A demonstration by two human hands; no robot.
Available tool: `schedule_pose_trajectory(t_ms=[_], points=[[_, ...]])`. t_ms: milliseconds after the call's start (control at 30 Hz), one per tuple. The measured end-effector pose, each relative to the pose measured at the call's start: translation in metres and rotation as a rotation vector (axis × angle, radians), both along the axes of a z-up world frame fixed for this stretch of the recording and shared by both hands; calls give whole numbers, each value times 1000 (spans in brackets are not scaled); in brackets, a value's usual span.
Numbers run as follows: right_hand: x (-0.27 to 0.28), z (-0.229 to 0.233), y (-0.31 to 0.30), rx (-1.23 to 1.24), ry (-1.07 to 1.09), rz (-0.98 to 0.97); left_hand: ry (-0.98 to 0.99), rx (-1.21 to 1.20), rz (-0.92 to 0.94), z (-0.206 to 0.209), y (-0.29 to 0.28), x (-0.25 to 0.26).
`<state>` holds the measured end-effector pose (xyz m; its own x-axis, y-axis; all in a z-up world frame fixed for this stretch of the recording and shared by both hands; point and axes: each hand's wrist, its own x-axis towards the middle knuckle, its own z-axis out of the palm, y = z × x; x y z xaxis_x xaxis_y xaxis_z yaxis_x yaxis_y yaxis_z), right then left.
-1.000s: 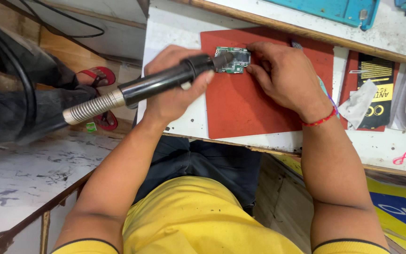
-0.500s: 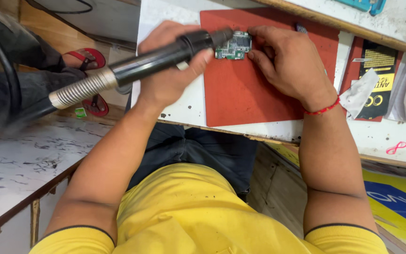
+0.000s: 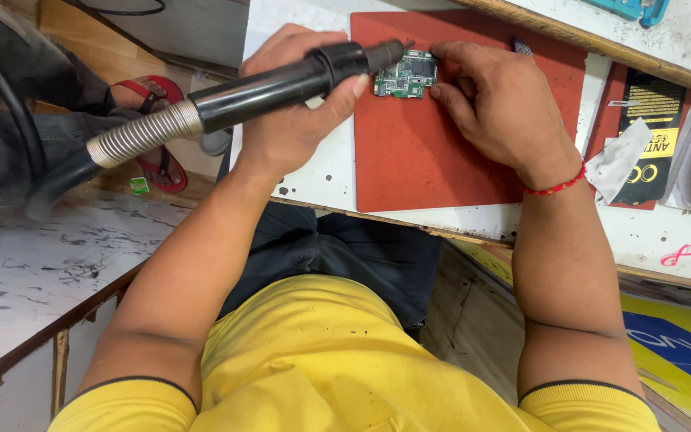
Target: The person uses a hot air gun to apply heat to a small green circuit board placed on a red mat. They hold the board steady with their left hand while directing the hot air nozzle with their right hand, moving the tool across different components on the board.
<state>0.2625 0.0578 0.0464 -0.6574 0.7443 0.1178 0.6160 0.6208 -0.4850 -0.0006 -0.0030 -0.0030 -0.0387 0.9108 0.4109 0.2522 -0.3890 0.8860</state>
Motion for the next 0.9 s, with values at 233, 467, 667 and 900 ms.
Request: schedule_pose_trajectory(t_ms=[233, 467, 667, 900], points=[[-2, 2, 0, -52, -12, -31, 87, 18, -48, 2, 0, 2], [-1, 1, 0, -64, -50, -47, 76, 49, -80, 0, -1, 1], [-2, 2, 1, -76, -7, -43, 79, 43, -96, 1, -3, 1], [-4, 4, 0, -59, 57, -29, 26, -25, -39, 5, -1, 1]])
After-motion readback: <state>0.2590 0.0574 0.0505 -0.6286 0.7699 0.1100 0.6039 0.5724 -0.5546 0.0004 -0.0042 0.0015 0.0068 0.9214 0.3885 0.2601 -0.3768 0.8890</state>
